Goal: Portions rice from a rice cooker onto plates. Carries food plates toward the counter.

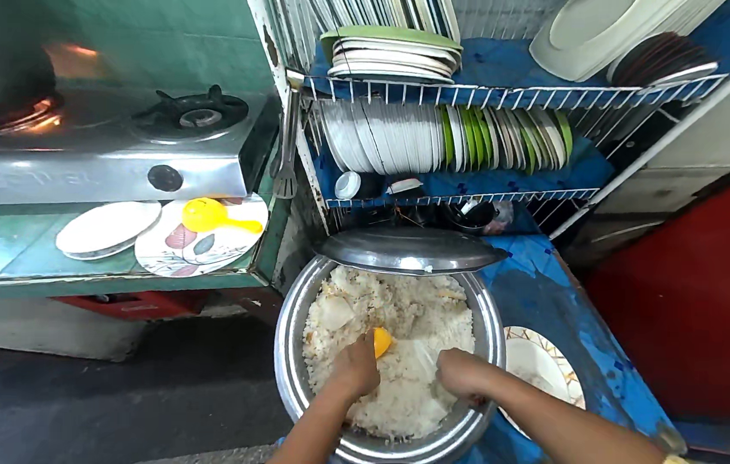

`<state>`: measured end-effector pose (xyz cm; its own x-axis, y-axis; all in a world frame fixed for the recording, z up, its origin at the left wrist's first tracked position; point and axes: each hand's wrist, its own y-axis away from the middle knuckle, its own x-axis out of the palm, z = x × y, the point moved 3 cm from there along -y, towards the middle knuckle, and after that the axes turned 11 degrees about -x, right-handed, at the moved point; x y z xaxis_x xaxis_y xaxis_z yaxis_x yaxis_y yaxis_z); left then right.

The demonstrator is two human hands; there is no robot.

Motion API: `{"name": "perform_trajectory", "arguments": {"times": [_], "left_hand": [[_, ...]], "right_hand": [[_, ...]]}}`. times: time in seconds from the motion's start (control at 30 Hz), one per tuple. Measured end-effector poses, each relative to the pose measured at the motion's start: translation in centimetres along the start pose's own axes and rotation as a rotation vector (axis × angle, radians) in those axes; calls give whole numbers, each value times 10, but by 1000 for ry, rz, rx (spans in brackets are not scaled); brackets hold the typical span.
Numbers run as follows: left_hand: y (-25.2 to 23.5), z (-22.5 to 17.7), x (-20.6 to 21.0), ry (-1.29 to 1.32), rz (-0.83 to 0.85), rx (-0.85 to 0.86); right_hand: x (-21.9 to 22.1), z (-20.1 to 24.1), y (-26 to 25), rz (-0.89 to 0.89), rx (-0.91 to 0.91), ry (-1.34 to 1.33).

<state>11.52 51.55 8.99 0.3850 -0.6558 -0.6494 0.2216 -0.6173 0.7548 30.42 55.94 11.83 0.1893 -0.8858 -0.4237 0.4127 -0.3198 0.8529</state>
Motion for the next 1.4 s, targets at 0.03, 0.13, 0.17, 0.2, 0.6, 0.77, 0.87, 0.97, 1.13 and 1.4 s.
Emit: {"name": "perform_trajectory", "arguments": {"times": [0.03,0.13,0.17,0.2,0.6,0.77,0.87,0.97,1.13,1.4], "left_hand": [[-1,1,1,26,6,-2],[-5,3,4,137,32,-16],[-6,6,4,194,40,-19],[-8,8,5,243,57,-24],[-1,13,18,502,31,-47],[45,-28,31,254,-223,-75],[42,-34,40,271,-317,-79],[30,-14,31,956,-261,37],[31,12,13,1822,149,180],[69,2,8,1818,162,245]], "right_hand": [[4,-3,-6,-8,4,-77],[12,-10,-17,-34,30,-302],[13,-12,-20,-49,30,-367],[15,-15,-22,-65,23,-431],[37,1,-34,-193,-147,-930],[22,27,-15,-270,-172,-908],[15,37,1,-309,-173,-694],[2,31,27,-374,-182,-428],[-10,-17,59,-599,-287,-487],[19,11,41,-594,-281,-259]]}}
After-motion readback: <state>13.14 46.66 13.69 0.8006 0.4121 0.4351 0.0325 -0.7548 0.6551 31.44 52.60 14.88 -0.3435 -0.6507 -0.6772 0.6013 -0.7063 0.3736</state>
